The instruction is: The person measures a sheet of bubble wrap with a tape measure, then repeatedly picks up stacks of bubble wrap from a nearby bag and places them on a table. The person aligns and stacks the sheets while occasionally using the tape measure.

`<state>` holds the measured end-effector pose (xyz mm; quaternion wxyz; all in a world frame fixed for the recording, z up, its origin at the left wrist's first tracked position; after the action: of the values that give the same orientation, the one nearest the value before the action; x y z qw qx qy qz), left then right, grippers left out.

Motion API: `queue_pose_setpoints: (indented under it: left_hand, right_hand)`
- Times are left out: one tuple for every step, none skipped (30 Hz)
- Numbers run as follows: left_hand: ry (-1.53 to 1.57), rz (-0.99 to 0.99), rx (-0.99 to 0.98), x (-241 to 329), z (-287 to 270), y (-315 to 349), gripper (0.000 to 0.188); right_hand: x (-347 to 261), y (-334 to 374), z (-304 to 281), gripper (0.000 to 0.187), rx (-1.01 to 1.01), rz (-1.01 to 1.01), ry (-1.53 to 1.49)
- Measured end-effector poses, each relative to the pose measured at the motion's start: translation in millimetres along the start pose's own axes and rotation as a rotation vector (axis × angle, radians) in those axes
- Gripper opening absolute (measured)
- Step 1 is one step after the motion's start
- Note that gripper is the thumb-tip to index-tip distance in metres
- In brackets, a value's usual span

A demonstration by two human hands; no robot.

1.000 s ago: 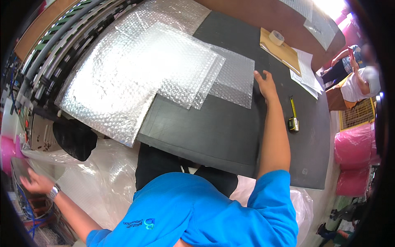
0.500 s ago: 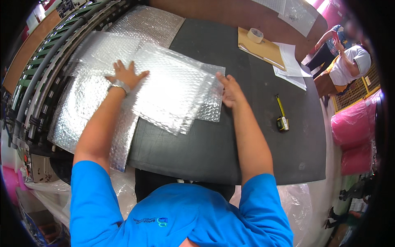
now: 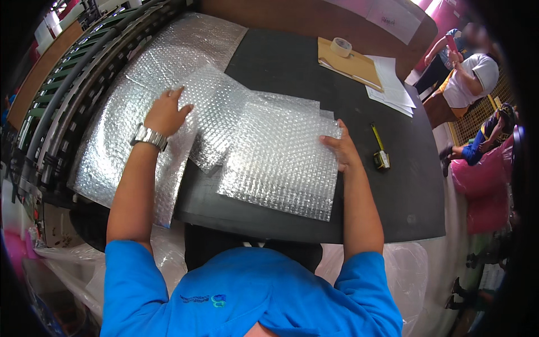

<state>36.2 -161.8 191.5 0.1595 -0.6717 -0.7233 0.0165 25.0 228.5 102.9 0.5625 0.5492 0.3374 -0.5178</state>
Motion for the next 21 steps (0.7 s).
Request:
queue_pose_setpoints:
  left_hand:
    - [-0.179,0.017,0.204,-3,0,-4,0.058]
    - [-0.327,-0.031,0.17,-8,17,-8,0.059]
    - [-0.267,-0.118,-0.141,-18,51,-12,0.057]
    - [-0.312,-0.019,-0.161,2,61,-5,0.054]
    - [-0.36,0.083,-0.176,22,71,5,0.051]
    - [0.002,0.045,-0.194,27,83,6,0.047]
    - [0.364,0.008,-0.214,32,93,6,0.044]
    - [0.467,0.004,-0.054,37,83,12,0.043]
    - [0.605,-0.115,-0.115,37,75,15,0.044]
    - [0.741,-0.236,-0.177,36,64,17,0.045]
    - [0.878,-0.351,-0.241,35,60,18,0.046]
    - [0.776,-0.076,0.015,21,55,8,0.055]
    - [0.868,-0.133,-0.015,5,74,2,0.059]
    - [0.963,-0.187,-0.049,7,80,0,0.063]
    - [1.058,-0.242,-0.084,7,85,-1,0.067]
    - [1.321,-0.191,-0.423,19,95,11,0.084]
    - [1.477,-0.185,-0.493,35,94,19,0.088]
    - [1.629,-0.179,-0.563,47,92,28,0.092]
    - [1.779,-0.173,-0.635,60,89,38,0.095]
    - [1.669,-0.126,-0.527,78,81,46,0.098]
    - [1.564,-0.086,-0.406,87,72,56,0.101]
  right_hand:
    - [-1,5,0,0.092,0.0,0.014,-0.013]
    - [2,7,4,0.092,-0.01,0.018,-0.037]
    - [7,8,13,0.093,-0.018,0.016,-0.065]
    - [11,7,20,0.093,-0.018,0.009,-0.097]
    - [16,10,28,0.095,-0.006,-0.008,-0.129]
    - [25,4,28,0.095,0.059,-0.07,-0.061]
    - [29,-1,25,0.095,0.125,-0.13,0.007]
    - [27,5,26,0.095,0.096,-0.089,-0.013]
    - [17,17,27,0.094,0.065,-0.051,-0.032]
    - [12,24,27,0.094,0.035,-0.013,-0.05]
    - [5,28,22,0.095,0.021,-0.115,-0.059]
    - [-2,32,20,0.095,-0.009,-0.211,-0.069]
    - [-8,36,20,0.095,-0.039,-0.308,-0.079]
    - [-16,41,21,0.095,-0.058,-0.389,-0.111]
    - [-25,47,23,0.096,-0.078,-0.469,-0.144]
    - [-31,51,23,0.096,-0.099,-0.55,-0.178]
    - [-29,51,20,0.096,-0.116,-0.504,-0.155]
    - [-25,50,15,0.096,-0.136,-0.458,-0.138]
    - [-19,49,11,0.096,-0.157,-0.412,-0.121]
    - [-9,46,2,0.098,-0.132,-0.364,-0.109]
    - [2,43,-4,0.099,-0.122,-0.313,-0.092]
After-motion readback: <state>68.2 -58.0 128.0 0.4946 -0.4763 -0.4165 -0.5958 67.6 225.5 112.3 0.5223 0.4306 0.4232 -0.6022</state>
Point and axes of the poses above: each hand's wrist, its own y-axis away from the middle knuckle, its own z-axis out of the palm, x = y × z, the point moved 5 cm from there along -y, towards the middle knuckle, and after that the axes turned 9 degrees about x, right-handed, at the moved point
